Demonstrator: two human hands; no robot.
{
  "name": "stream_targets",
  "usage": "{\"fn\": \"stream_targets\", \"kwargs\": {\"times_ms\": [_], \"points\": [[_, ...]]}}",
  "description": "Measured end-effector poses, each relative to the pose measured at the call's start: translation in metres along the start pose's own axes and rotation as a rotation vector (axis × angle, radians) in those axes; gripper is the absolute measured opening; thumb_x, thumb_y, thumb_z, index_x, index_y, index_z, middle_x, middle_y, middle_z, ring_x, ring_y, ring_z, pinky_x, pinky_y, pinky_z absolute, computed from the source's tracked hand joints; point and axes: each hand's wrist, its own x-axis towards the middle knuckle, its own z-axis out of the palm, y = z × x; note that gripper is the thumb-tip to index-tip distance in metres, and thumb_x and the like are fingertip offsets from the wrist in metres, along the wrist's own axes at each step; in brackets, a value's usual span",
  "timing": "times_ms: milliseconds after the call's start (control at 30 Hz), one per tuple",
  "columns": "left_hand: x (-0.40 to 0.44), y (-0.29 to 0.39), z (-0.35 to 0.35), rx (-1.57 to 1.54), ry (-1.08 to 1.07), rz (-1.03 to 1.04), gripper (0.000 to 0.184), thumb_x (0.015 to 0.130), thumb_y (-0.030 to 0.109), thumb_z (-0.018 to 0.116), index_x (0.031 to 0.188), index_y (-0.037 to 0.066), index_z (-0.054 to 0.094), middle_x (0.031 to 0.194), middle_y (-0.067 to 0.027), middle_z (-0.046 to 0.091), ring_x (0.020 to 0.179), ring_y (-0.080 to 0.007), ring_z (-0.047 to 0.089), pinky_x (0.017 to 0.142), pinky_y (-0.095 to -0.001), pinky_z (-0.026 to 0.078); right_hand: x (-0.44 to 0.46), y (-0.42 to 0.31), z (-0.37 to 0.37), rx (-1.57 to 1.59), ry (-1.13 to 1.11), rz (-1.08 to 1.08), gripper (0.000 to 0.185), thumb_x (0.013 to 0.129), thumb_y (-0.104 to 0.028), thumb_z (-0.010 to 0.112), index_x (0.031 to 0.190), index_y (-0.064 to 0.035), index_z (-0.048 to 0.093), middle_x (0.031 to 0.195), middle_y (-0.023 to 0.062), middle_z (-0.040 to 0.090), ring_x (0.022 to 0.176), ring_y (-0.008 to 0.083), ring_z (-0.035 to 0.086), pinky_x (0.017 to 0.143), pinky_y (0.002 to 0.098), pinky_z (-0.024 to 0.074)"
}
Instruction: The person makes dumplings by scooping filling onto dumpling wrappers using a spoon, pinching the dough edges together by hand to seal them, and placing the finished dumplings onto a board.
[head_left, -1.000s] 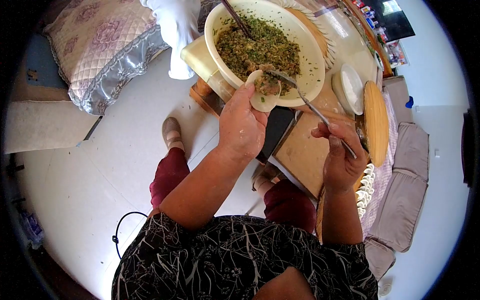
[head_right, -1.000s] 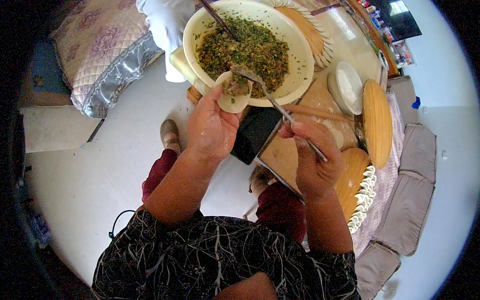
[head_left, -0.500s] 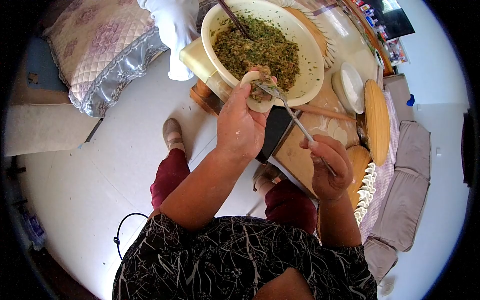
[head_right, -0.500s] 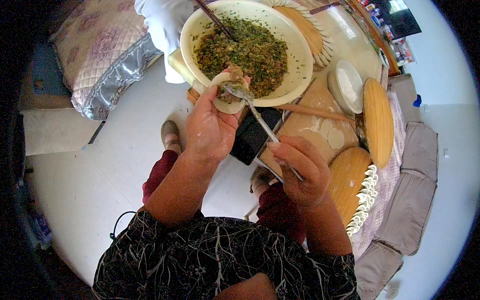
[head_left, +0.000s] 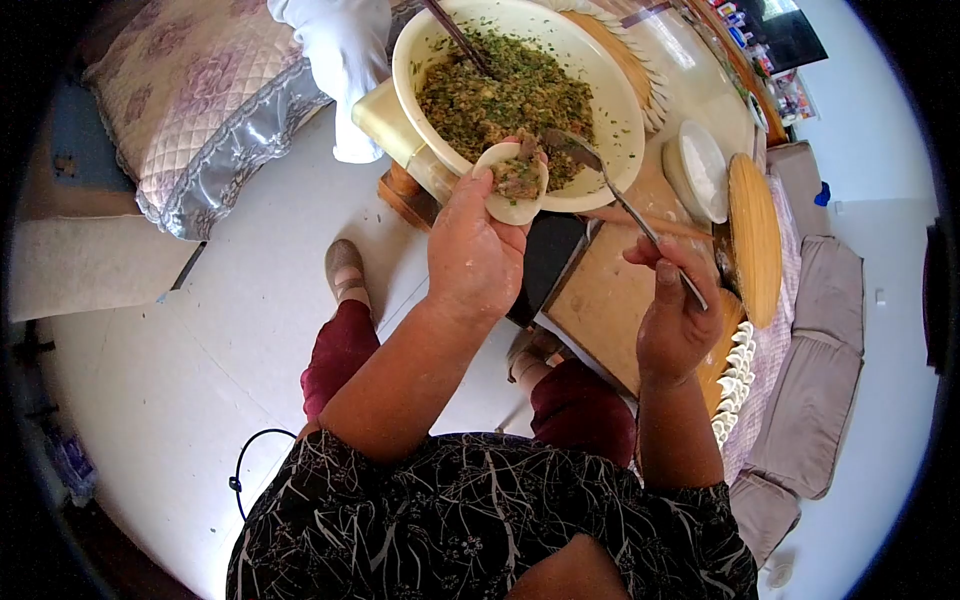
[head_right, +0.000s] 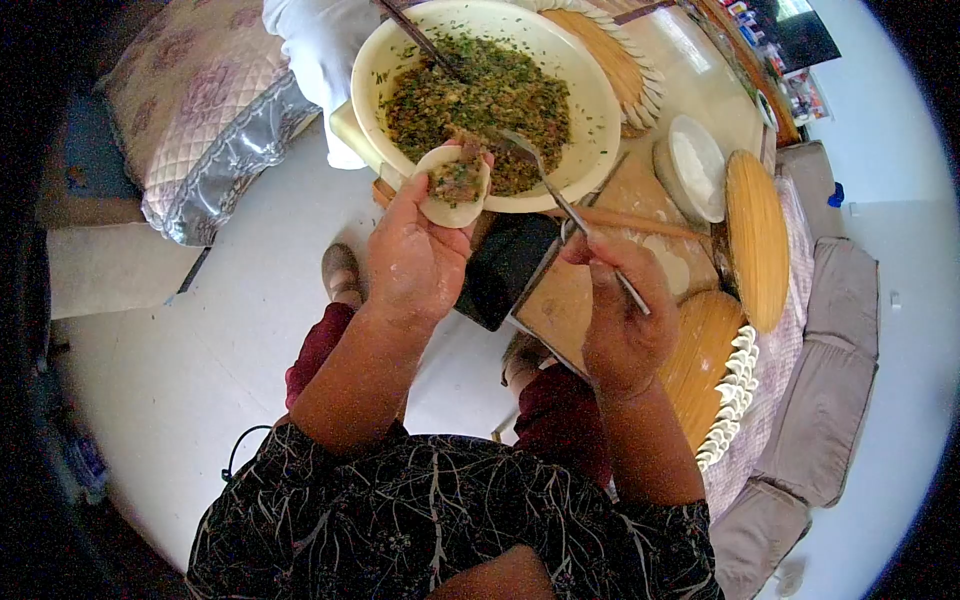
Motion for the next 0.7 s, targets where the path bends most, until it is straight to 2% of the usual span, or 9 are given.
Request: {"fn": "stream_targets", "kwargs": {"times_ms": [100, 233, 333, 400, 500, 700], "points": [[0.001, -0.001, -0.001, 0.003, -0.015, 0.004, 0.038, 0.093, 0.017, 0.028, 0.125, -0.005, 0.032, 0.124, -0.0158, 0.044, 0.113, -0.0274, 0.046, 0.101, -0.0368, 0.034, 0.001, 0.003, -0.006, 0.043, 0.047, 0.048, 0.015, 0.085, 0.000, 0.048, 0.097, 0.0031, 0.056, 0.085, 0.0137, 0.061, 0.081, 0.0205, 0.059, 0.075, 0.0302, 0.0465], [-0.001, 0.001, 0.003, 0.014, -0.016, 0.020, 0.038, 0.093, 0.017, 0.026, 0.125, -0.005, 0.032, 0.124, -0.0160, 0.044, 0.113, -0.0282, 0.046, 0.101, -0.0369, 0.034, 0.004, 0.000, -0.007, 0.098, 0.062, 0.004, 0.016, 0.086, -0.003, 0.048, 0.098, 0.0035, 0.056, 0.085, 0.0138, 0.061, 0.079, 0.0210, 0.059, 0.075, 0.0310, 0.0469], [-0.001, 0.003, 0.003, 0.001, -0.070, -0.033, 0.038, 0.093, 0.016, 0.025, 0.124, -0.005, 0.032, 0.123, -0.0171, 0.044, 0.112, -0.0292, 0.047, 0.100, -0.0374, 0.035, 0.010, 0.005, -0.007, 0.106, 0.120, 0.119, 0.017, 0.087, -0.005, 0.048, 0.100, 0.0031, 0.056, 0.085, 0.0149, 0.061, 0.077, 0.0210, 0.060, 0.073, 0.0314, 0.0477], [-0.003, 0.004, 0.005, 0.009, -0.076, -0.037, 0.038, 0.093, 0.017, 0.025, 0.124, -0.006, 0.032, 0.123, -0.0177, 0.044, 0.112, -0.0298, 0.047, 0.100, -0.0379, 0.036, 0.015, 0.009, -0.005, 0.343, 0.149, 0.200, 0.018, 0.088, -0.007, 0.048, 0.102, 0.0023, 0.056, 0.086, 0.0161, 0.062, 0.076, 0.0213, 0.061, 0.071, 0.0317, 0.0486], [-0.002, 0.004, 0.002, 0.022, -0.081, -0.052, 0.038, 0.093, 0.017, 0.025, 0.123, -0.006, 0.033, 0.122, -0.0184, 0.044, 0.111, -0.0307, 0.048, 0.098, -0.0389, 0.037, 0.017, 0.008, -0.007, 0.439, 0.154, 0.269, 0.019, 0.088, -0.009, 0.048, 0.103, 0.0020, 0.055, 0.085, 0.0171, 0.062, 0.076, 0.0218, 0.061, 0.069, 0.0321, 0.0493], [-0.003, 0.004, 0.003, -0.011, 0.009, -0.048, 0.035, 0.093, 0.016, 0.031, 0.119, -0.005, 0.038, 0.117, -0.0160, 0.047, 0.108, -0.0283, 0.049, 0.095, -0.0388, 0.041, 0.015, 0.002, -0.009, 0.503, 0.070, 0.227, 0.019, 0.089, -0.010, 0.046, 0.101, 0.0031, 0.054, 0.087, 0.0177, 0.061, 0.075, 0.0234, 0.060, 0.069, 0.0334, 0.0496]]}}
